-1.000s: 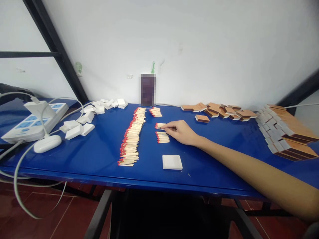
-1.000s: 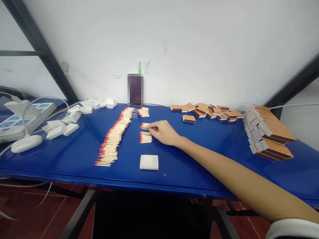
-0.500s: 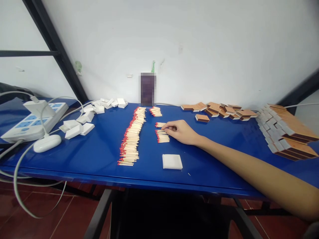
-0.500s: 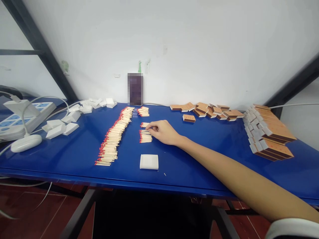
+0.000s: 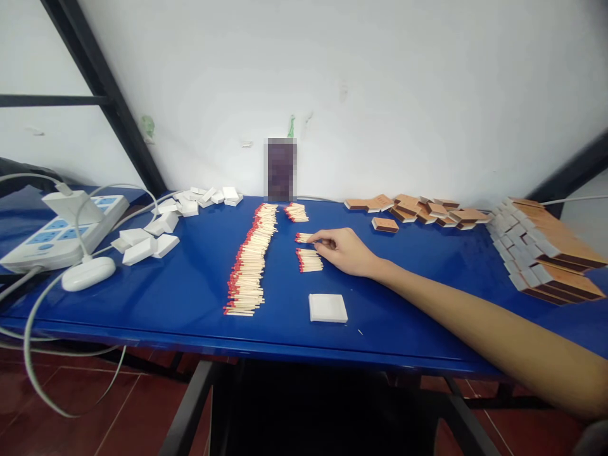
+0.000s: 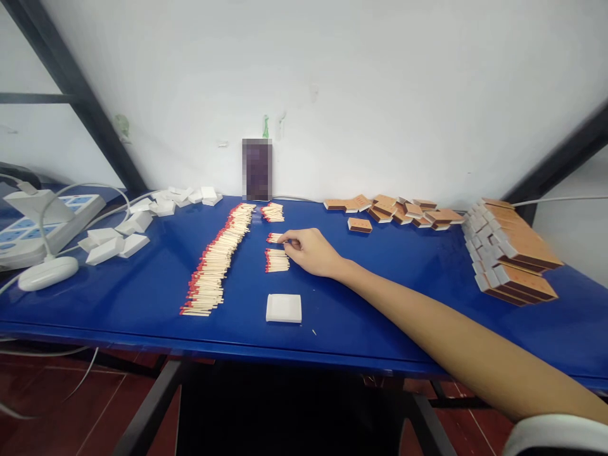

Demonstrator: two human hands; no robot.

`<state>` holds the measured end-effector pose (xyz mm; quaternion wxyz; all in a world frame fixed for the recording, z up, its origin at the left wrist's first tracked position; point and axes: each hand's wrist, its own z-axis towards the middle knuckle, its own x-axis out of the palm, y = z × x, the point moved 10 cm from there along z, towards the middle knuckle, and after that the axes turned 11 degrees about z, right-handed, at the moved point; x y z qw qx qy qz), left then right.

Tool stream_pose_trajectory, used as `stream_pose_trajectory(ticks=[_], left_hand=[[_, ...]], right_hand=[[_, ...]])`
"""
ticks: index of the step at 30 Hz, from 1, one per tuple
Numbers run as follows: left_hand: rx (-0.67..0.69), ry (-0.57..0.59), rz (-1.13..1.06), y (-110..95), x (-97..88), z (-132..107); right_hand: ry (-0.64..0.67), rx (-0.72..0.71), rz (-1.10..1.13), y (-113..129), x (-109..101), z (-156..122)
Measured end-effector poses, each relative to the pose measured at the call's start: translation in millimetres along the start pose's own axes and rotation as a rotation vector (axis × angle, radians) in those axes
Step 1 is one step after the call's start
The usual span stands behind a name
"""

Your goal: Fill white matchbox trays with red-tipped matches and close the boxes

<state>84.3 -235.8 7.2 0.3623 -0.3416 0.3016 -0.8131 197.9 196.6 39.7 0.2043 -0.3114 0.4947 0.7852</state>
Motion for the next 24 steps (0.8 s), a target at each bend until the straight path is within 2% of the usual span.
stream_pose_trajectory(ticks=[9, 17, 24], left_hand=[[0.039, 0.021, 0.006, 2, 5.1, -2], [0.048, 0.034, 0.019, 16, 14.9, -6], [0.031, 0.047, 0.038, 5, 11.3, -3]], right_hand=[[0.015, -0.076, -0.04, 8, 2, -2], [0.02, -0.128, -0.013, 12, 3, -3], [0.014, -0.131, -0.026, 13, 3, -4]])
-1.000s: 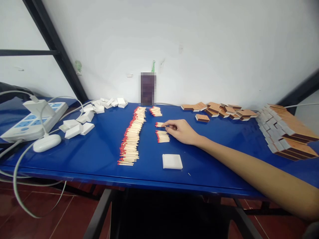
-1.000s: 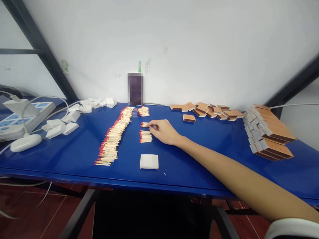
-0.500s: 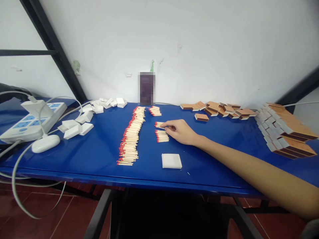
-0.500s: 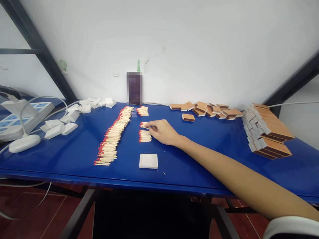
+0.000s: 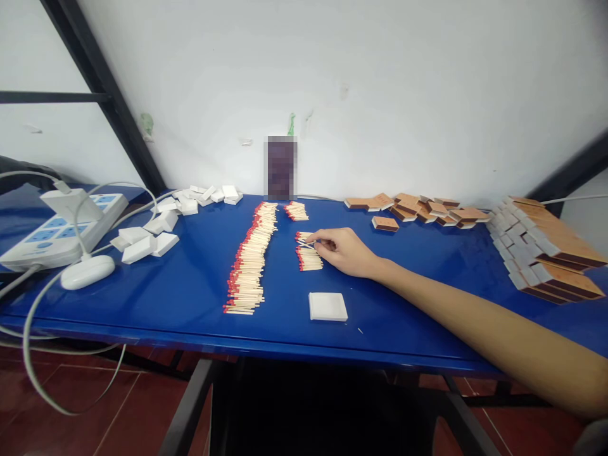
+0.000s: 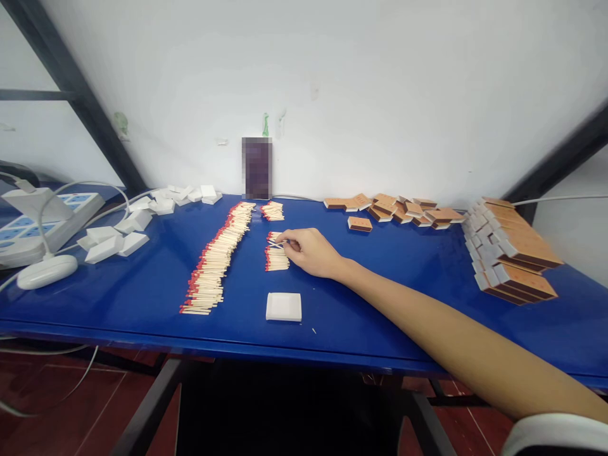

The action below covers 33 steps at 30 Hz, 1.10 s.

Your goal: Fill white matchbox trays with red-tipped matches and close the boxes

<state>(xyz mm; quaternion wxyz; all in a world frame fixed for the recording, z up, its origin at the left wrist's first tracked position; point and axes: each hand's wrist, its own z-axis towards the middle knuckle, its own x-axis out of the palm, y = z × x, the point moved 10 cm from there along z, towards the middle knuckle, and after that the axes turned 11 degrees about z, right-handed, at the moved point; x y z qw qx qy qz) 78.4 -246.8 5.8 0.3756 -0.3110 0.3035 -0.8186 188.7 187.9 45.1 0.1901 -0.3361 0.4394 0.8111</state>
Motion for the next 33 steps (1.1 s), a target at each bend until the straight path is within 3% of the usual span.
stream_pose_trajectory(ticks=[7, 19, 33], left_hand=[[-0.004, 0.001, 0.012, -4, -0.7, -2], [-0.04, -0.047, 0.033, 26, 11.2, -8], [-0.083, -0.05, 0.002, 14, 1.4, -3]], right_hand=[[0.033, 0.07, -0.005, -6, 2, 1], [0.056, 0.146, 0.035, -11, 4, 4], [0.067, 0.155, 0.05, -10, 5, 4]])
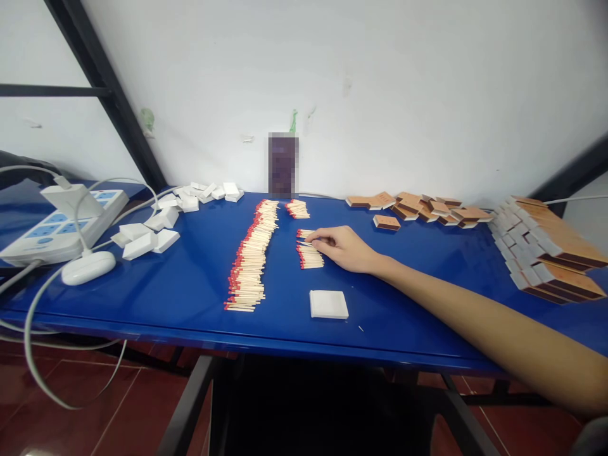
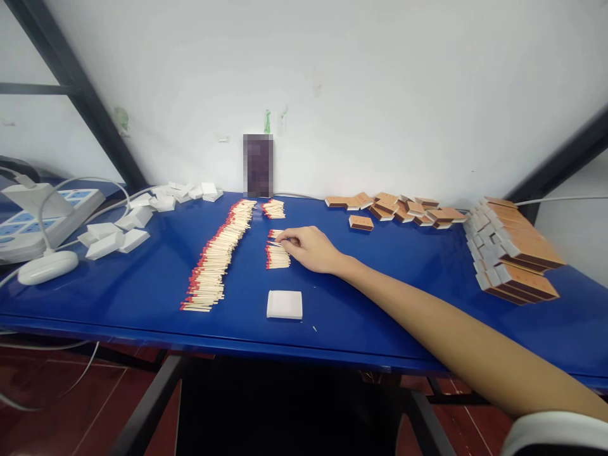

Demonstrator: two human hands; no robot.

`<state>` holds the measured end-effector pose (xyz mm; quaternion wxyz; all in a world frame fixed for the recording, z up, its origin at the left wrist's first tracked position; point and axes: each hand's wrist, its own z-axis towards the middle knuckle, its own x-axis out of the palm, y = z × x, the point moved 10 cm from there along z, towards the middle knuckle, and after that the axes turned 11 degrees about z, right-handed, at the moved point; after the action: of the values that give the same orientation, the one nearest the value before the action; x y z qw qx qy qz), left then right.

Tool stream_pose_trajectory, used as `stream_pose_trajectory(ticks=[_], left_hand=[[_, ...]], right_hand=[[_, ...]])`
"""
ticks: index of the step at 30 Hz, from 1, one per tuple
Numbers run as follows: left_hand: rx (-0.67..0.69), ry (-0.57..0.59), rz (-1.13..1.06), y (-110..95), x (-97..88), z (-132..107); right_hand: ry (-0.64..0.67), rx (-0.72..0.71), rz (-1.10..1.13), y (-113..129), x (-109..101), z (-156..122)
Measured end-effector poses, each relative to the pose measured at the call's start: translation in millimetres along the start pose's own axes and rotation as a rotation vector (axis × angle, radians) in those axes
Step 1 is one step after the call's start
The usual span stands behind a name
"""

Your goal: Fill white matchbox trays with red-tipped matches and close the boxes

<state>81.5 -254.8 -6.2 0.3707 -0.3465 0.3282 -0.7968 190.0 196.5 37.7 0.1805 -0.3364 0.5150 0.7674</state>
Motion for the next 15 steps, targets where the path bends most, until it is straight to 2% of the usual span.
stream_pose_trajectory(ticks=[7, 15], left_hand=[[-0.011, 0.004, -0.006, -10, -5.0, 3], [-0.009, 0.03, -0.007, -15, -7.7, 4]], right_hand=[[0.044, -0.006, -0.034, -1, 3, 0], [0.028, -0.059, 0.062, 3, 2, -4]])
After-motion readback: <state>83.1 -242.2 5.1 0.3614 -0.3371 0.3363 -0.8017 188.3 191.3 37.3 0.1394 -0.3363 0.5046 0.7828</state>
